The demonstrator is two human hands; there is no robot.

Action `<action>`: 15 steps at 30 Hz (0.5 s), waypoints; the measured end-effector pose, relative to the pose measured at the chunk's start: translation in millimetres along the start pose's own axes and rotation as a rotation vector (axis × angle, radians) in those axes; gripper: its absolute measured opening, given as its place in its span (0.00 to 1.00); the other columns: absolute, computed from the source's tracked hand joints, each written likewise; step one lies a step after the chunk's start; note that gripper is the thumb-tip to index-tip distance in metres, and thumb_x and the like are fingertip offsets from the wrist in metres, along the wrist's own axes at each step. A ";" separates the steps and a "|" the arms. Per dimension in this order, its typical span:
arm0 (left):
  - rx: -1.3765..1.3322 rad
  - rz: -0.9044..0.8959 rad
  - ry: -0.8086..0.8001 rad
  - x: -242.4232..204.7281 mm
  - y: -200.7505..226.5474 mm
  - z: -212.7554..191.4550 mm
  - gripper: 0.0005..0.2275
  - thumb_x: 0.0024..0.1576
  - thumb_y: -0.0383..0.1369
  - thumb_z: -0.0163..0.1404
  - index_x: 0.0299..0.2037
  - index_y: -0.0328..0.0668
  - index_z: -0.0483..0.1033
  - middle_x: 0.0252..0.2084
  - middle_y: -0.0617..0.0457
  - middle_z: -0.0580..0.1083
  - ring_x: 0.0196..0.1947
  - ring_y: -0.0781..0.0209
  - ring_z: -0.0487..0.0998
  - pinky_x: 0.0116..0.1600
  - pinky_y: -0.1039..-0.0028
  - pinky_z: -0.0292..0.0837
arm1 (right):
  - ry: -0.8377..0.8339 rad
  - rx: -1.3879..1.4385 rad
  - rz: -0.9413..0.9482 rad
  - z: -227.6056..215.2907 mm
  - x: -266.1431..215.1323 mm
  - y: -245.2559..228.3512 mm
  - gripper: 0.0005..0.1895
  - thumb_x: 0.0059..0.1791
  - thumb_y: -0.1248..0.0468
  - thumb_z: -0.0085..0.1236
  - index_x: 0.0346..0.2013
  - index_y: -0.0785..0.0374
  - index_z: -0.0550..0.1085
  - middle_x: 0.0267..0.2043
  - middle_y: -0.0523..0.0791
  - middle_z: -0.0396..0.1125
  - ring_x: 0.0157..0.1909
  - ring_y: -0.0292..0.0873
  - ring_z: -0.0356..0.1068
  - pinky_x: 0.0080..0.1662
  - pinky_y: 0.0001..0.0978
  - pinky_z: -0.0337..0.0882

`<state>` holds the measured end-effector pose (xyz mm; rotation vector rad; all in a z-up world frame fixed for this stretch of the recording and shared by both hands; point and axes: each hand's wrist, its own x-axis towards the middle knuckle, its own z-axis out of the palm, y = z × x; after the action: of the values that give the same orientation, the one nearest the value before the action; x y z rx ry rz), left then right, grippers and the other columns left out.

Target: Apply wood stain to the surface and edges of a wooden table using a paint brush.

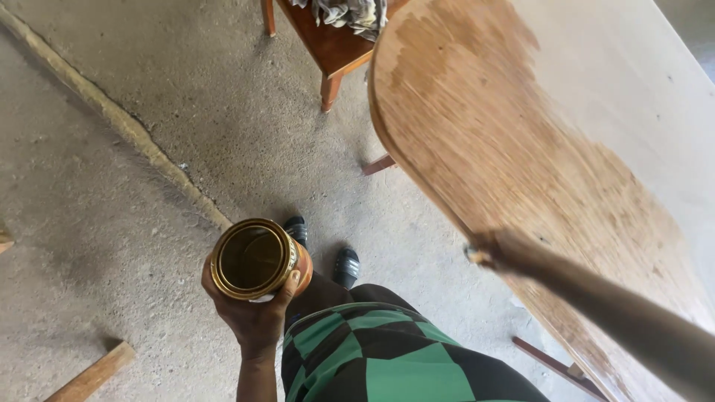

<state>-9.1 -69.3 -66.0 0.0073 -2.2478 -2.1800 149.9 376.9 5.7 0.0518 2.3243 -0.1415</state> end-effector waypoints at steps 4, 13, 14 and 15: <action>0.040 0.039 -0.006 -19.5 5.3 5.7 0.47 0.43 0.35 0.70 0.71 0.34 0.50 0.67 0.41 0.66 0.66 0.50 0.71 0.73 0.60 0.68 | 0.082 0.033 0.069 -62.7 77.5 -9.6 0.14 0.50 0.54 0.64 0.46 0.56 0.77 0.42 0.46 0.74 0.38 0.41 0.75 0.37 0.32 0.77; 0.107 0.068 0.068 -38.0 2.8 -8.1 0.47 0.44 0.35 0.69 0.70 0.34 0.50 0.66 0.41 0.66 0.65 0.50 0.72 0.71 0.61 0.69 | 0.466 -0.468 -0.523 -43.8 40.7 -16.7 0.25 0.42 0.66 0.63 0.53 0.48 0.72 0.56 0.44 0.69 0.60 0.51 0.67 0.57 0.42 0.71; 0.102 0.062 0.082 -39.6 0.1 -9.6 0.47 0.44 0.36 0.69 0.70 0.34 0.50 0.66 0.41 0.66 0.65 0.50 0.72 0.71 0.61 0.69 | 0.367 -0.543 -0.563 -31.4 19.3 -4.6 0.27 0.40 0.67 0.64 0.54 0.52 0.72 0.56 0.45 0.68 0.59 0.50 0.68 0.56 0.40 0.72; 0.099 0.057 0.098 -40.1 -0.8 -13.1 0.47 0.45 0.36 0.69 0.71 0.34 0.49 0.66 0.41 0.66 0.66 0.50 0.72 0.72 0.61 0.69 | 0.268 -0.618 -0.603 -21.1 -1.7 5.8 0.29 0.39 0.69 0.64 0.55 0.56 0.72 0.56 0.46 0.68 0.57 0.49 0.69 0.56 0.38 0.73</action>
<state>31.2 -82.0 -66.6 0.0483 -2.2704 -1.9933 136.3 385.2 20.8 -0.9906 2.4763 0.3057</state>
